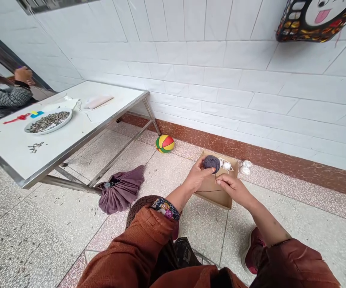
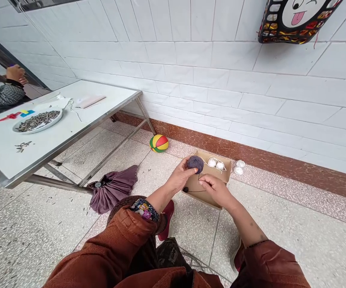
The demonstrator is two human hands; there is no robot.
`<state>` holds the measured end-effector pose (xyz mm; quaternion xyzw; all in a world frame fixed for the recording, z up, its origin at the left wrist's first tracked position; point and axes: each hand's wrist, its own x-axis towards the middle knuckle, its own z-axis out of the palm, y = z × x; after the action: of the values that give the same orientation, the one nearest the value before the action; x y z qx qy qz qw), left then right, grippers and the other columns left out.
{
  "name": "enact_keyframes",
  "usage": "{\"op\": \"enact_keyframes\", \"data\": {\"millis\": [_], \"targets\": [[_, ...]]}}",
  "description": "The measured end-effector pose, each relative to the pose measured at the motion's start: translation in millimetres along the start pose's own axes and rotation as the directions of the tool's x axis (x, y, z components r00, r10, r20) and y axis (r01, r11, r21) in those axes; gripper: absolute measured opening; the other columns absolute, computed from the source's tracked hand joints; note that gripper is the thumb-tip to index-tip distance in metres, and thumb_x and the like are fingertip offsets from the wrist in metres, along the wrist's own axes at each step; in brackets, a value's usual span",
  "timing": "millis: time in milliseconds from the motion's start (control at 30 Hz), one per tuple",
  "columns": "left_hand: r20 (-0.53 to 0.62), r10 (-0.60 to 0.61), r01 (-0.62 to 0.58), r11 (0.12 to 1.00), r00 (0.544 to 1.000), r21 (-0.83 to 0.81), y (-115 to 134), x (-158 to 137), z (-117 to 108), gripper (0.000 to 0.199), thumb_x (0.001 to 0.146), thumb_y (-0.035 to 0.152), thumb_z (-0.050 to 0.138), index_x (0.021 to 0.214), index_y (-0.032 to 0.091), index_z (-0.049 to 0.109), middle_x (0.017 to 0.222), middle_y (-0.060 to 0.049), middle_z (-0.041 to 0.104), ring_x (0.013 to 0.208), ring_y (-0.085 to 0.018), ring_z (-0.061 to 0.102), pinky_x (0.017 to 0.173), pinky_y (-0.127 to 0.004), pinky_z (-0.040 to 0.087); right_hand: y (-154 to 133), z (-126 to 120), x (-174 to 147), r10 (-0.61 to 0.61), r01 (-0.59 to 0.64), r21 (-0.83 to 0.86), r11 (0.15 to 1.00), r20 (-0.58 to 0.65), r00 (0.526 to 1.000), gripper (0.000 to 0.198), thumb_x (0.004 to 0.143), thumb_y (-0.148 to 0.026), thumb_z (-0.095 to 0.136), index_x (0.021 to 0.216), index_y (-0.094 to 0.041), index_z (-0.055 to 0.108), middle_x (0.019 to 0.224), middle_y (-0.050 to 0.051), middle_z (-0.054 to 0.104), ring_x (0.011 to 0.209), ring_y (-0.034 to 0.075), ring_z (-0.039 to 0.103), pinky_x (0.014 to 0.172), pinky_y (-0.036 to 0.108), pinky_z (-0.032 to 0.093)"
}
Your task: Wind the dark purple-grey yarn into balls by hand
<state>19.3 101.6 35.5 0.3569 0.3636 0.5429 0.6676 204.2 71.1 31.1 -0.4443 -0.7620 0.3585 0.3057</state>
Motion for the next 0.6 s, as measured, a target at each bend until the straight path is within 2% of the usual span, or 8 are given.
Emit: {"op": "enact_keyframes", "data": {"millis": [133,233,300,367,467,533,600], "targets": [[0.043,-0.011,0.015,0.996,0.999,-0.090,7,0,1,0.054,0.066,0.025,0.087,0.116,0.019,0.067,0.113,-0.006,0.068,0.101,-0.018,0.062,0.092,-0.034,0.047,-3,2,-3,0.032,-0.032,-0.001,0.999,0.006,0.999,0.030,0.101,-0.044,0.045,0.089,-0.023,0.064,0.084,0.003,0.070,0.078,0.019,0.065,0.074,0.032,0.051],[0.069,-0.009,0.015,0.996,0.998,-0.084,11,2,2,0.055,0.068,0.026,0.085,0.120,0.020,0.066,0.115,-0.007,0.067,0.103,-0.019,0.062,0.092,-0.034,0.048,-4,-1,-8,0.019,-0.019,0.000,1.000,0.007,1.000,0.030,0.100,-0.044,0.047,0.087,-0.023,0.063,0.081,0.002,0.069,0.073,0.019,0.063,0.071,0.031,0.051],[0.082,0.020,-0.021,1.000,0.996,0.006,10,3,2,0.059,0.067,0.024,0.084,0.122,0.020,0.066,0.118,-0.008,0.067,0.108,-0.021,0.062,0.099,-0.036,0.046,-8,-5,-13,-0.012,0.012,0.014,1.000,0.003,1.000,0.028,0.100,-0.043,0.049,0.087,-0.023,0.064,0.080,0.002,0.068,0.073,0.019,0.063,0.070,0.031,0.050],[0.098,0.053,-0.069,0.983,0.994,0.172,5,4,1,0.062,0.065,0.021,0.083,0.124,0.021,0.066,0.121,-0.008,0.066,0.115,-0.024,0.060,0.105,-0.039,0.044,-13,-12,-18,-0.050,0.051,0.026,0.998,-0.031,0.998,0.024,0.100,-0.041,0.052,0.089,-0.023,0.065,0.079,0.002,0.068,0.073,0.019,0.063,0.069,0.031,0.050],[0.158,0.085,-0.148,0.884,0.984,0.444,-4,1,2,0.064,0.061,0.018,0.081,0.123,0.022,0.068,0.126,-0.010,0.061,0.121,-0.029,0.056,0.107,-0.043,0.043,-18,-24,-22,-0.104,0.107,0.014,0.994,-0.137,0.985,0.020,0.097,-0.038,0.057,0.089,-0.024,0.068,0.081,0.003,0.068,0.074,0.019,0.062,0.069,0.031,0.049],[0.245,0.027,-0.149,0.856,0.969,0.494,-10,-5,4,0.070,0.061,0.017,0.080,0.129,0.022,0.065,0.125,-0.010,0.060,0.117,-0.028,0.058,0.105,-0.044,0.044,-17,-31,-22,-0.116,0.118,-0.005,0.993,-0.244,0.963,0.019,0.096,-0.038,0.059,0.088,-0.024,0.068,0.080,0.003,0.067,0.076,0.020,0.062,0.071,0.032,0.048],[0.362,-0.099,-0.073,0.899,0.927,0.433,-13,-14,7,0.079,0.064,0.019,0.080,0.140,0.024,0.057,0.119,-0.009,0.063,0.109,-0.025,0.062,0.100,-0.043,0.047,-12,-33,-20,-0.096,0.100,-0.005,0.995,-0.349,0.932,0.021,0.095,-0.040,0.061,0.085,-0.023,0.068,0.079,0.003,0.065,0.075,0.020,0.060,0.071,0.033,0.047]]}}
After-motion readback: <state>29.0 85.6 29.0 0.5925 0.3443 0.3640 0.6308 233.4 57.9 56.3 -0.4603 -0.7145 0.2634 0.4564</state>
